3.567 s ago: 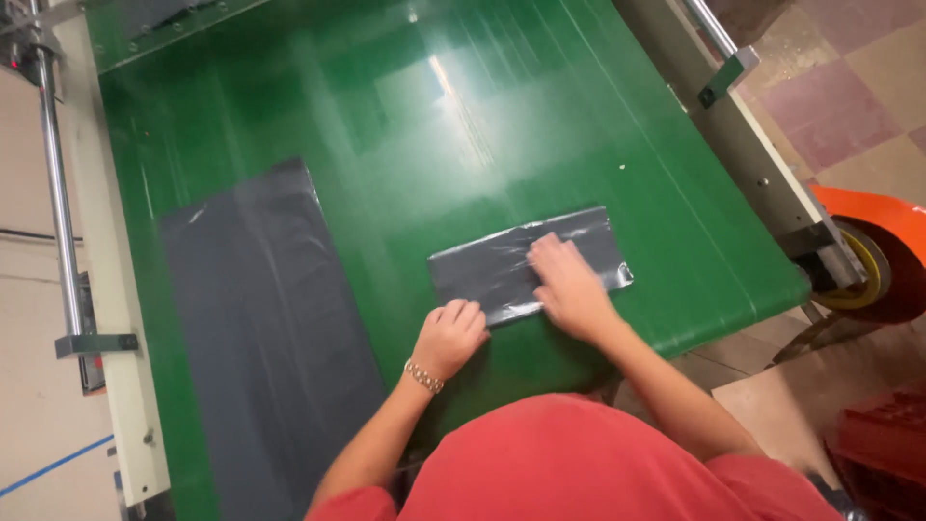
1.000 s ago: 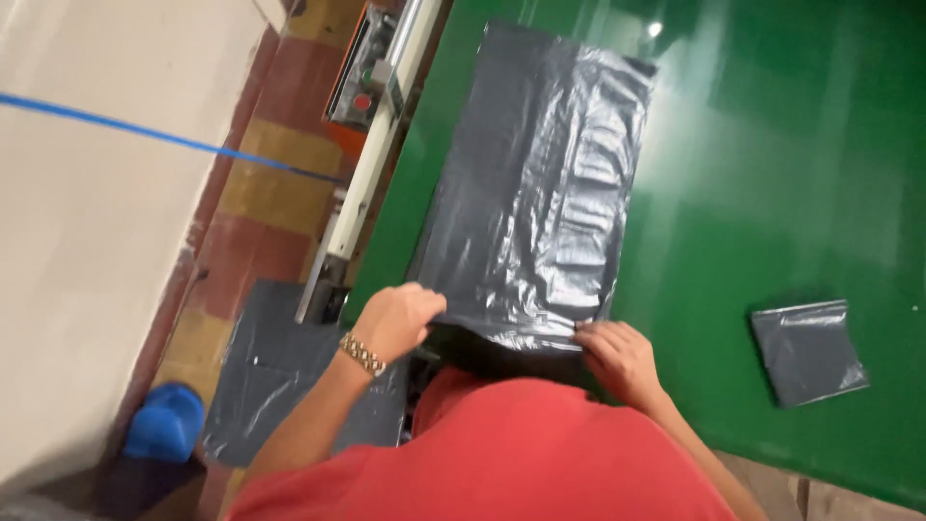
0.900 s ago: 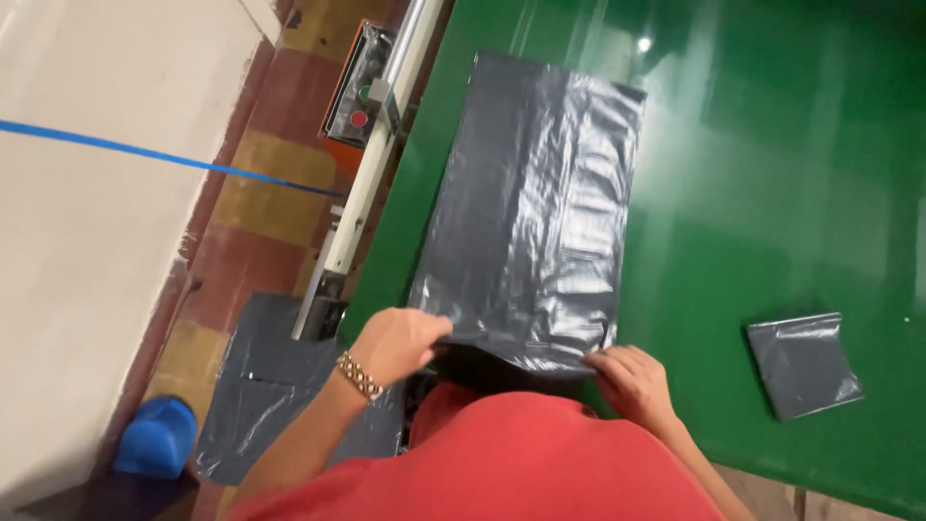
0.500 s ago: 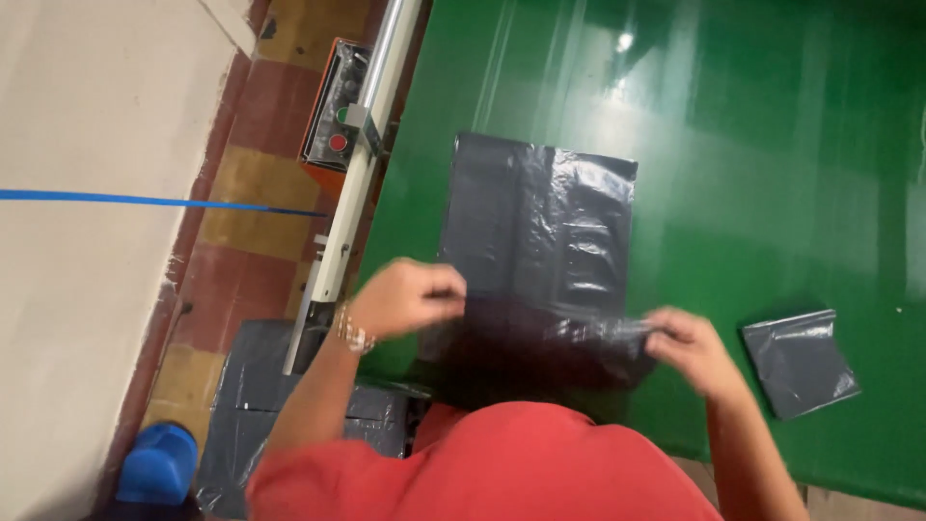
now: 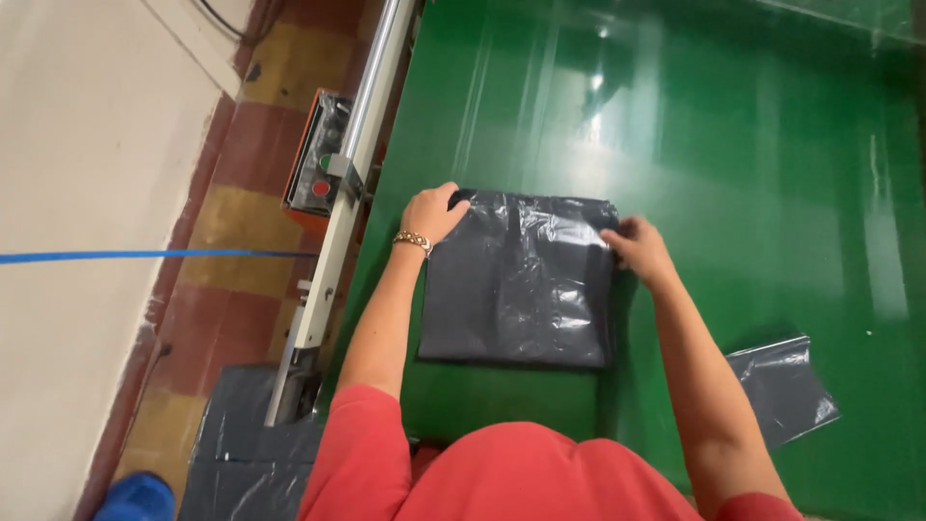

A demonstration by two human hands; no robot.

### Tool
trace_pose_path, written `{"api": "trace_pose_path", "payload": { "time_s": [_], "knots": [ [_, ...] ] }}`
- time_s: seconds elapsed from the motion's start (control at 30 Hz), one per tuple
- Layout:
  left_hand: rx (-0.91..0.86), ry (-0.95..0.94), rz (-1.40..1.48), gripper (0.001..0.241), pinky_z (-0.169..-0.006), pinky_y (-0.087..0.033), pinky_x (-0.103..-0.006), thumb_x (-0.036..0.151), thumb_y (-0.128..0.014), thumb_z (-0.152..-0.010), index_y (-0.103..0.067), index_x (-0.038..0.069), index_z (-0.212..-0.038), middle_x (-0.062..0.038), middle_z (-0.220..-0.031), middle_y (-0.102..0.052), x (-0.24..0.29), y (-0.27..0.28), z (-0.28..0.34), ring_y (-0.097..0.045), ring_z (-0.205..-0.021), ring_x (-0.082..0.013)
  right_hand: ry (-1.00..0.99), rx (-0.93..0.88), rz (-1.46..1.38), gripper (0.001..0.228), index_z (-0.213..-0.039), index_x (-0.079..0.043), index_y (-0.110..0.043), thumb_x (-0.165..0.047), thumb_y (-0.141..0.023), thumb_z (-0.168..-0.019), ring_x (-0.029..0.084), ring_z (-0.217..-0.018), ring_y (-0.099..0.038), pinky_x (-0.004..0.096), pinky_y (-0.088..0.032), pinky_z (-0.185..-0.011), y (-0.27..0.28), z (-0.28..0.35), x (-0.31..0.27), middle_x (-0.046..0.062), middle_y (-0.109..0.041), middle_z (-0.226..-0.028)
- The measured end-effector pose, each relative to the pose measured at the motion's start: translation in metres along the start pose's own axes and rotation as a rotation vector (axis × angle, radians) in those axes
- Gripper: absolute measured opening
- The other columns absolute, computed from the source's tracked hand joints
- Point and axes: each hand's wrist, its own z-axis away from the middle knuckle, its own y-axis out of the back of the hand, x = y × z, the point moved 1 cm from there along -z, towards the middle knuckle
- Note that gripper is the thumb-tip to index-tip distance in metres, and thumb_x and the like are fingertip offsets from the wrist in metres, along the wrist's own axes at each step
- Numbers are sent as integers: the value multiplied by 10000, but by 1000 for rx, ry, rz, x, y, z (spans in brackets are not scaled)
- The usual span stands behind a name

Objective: Folding plastic bags as they come off a production line and stacking them into a crate.

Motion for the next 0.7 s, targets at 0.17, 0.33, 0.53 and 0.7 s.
{"api": "trace_pose_path", "payload": {
  "time_s": [0.17, 0.33, 0.53, 0.7],
  "knots": [
    [381, -33, -369, 405, -686, -568, -424, 490, -748, -796, -583, 202, -1030, -8, -907, -613, 45, 12, 27, -630, -896, -242, 270, 133, 291, 707, -1321, -74, -542, -308, -877, -744, 369, -1099, -616, 487, -502, -949, -2, -5, -52, 143, -614, -1221],
    [287, -249, -106, 379, -667, -544, -433, 535, -615, -880, -574, 207, -1064, 3, -915, -547, 107, -10, 86, -583, -921, -238, 277, 1, 578, 668, -1228, -74, -554, -334, -875, -703, 449, -1071, -616, 577, -517, -933, -20, -56, -39, 146, -533, -1174],
    [-390, -20, 587, 551, -1002, -505, -473, 492, -534, -988, -474, 90, -1360, -144, -1249, -674, 98, -43, 102, -631, -1170, -347, 138, -32, 682, 453, -1061, -208, -754, -467, -813, -694, 359, -1039, -680, 489, -553, -870, -36, -62, -28, 116, -712, -1043],
    [-336, 250, 1547, 855, -1142, -300, -563, 733, -128, -1014, -284, 70, -1531, -224, -1544, -417, 70, -59, 118, -447, -1413, -360, 508, 138, 61, 384, -1139, -134, -571, -15, -698, -796, 441, -1050, -628, 533, -470, -925, -16, 83, -90, 156, -669, -1061]
  ]
}}
